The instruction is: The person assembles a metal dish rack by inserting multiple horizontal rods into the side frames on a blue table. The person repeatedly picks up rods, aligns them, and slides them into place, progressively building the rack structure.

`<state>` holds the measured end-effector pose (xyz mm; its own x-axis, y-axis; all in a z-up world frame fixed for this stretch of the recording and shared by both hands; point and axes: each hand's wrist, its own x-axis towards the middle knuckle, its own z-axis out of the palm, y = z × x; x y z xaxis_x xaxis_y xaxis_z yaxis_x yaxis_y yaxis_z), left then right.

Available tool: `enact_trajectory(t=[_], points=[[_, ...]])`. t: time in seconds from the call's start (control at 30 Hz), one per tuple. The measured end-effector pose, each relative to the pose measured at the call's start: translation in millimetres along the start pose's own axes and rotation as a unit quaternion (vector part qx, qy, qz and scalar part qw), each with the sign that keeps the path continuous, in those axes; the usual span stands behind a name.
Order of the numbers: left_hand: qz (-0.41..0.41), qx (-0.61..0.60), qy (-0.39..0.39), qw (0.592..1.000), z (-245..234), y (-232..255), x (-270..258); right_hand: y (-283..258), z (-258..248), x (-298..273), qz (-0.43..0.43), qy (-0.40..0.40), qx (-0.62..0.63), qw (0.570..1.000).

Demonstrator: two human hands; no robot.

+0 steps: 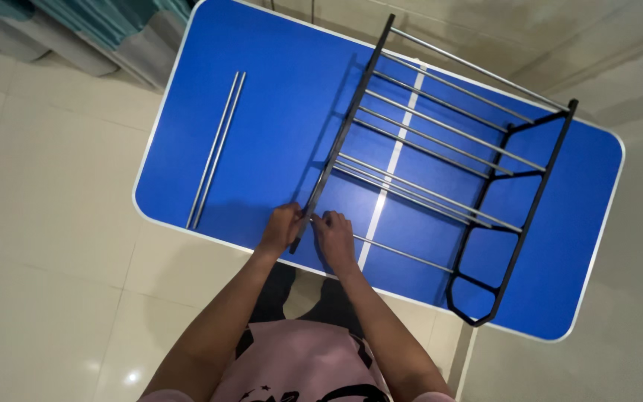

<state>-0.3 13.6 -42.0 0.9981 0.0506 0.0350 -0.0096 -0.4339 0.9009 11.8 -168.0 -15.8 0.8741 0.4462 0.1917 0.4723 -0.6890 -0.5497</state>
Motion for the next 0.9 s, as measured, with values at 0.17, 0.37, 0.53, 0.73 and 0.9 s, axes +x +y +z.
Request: enact_trajectory(t=[0.17,0.37,0.53,0.73,0.9], points=[[-0.011,0.034,-0.026,0.999,-3.8,-0.2,0.8,-1.9,-0.4,-5.7,0.000,0.017,-0.035,0.999],[0.004,0.062,0.008,0.998,-3.4,-0.3,-2.3,-8.3,-7.4,-10.2,0.033,0.024,-0.051,0.998],[-0.032,0.133,0.007,0.991,-11.5,9.1,-25.2,-14.8,-24.4,-18.4,0.057,0.028,-0.043,0.997],[-0.026,0.161,0.044,0.986,-15.1,29.0,-51.0,-17.3,-41.7,-29.2,0.061,0.023,-0.020,0.998],[-0.041,0.203,0.070,0.976,-13.3,44.9,-72.2,-19.6,-52.7,-41.2,0.063,0.010,-0.007,0.998]])
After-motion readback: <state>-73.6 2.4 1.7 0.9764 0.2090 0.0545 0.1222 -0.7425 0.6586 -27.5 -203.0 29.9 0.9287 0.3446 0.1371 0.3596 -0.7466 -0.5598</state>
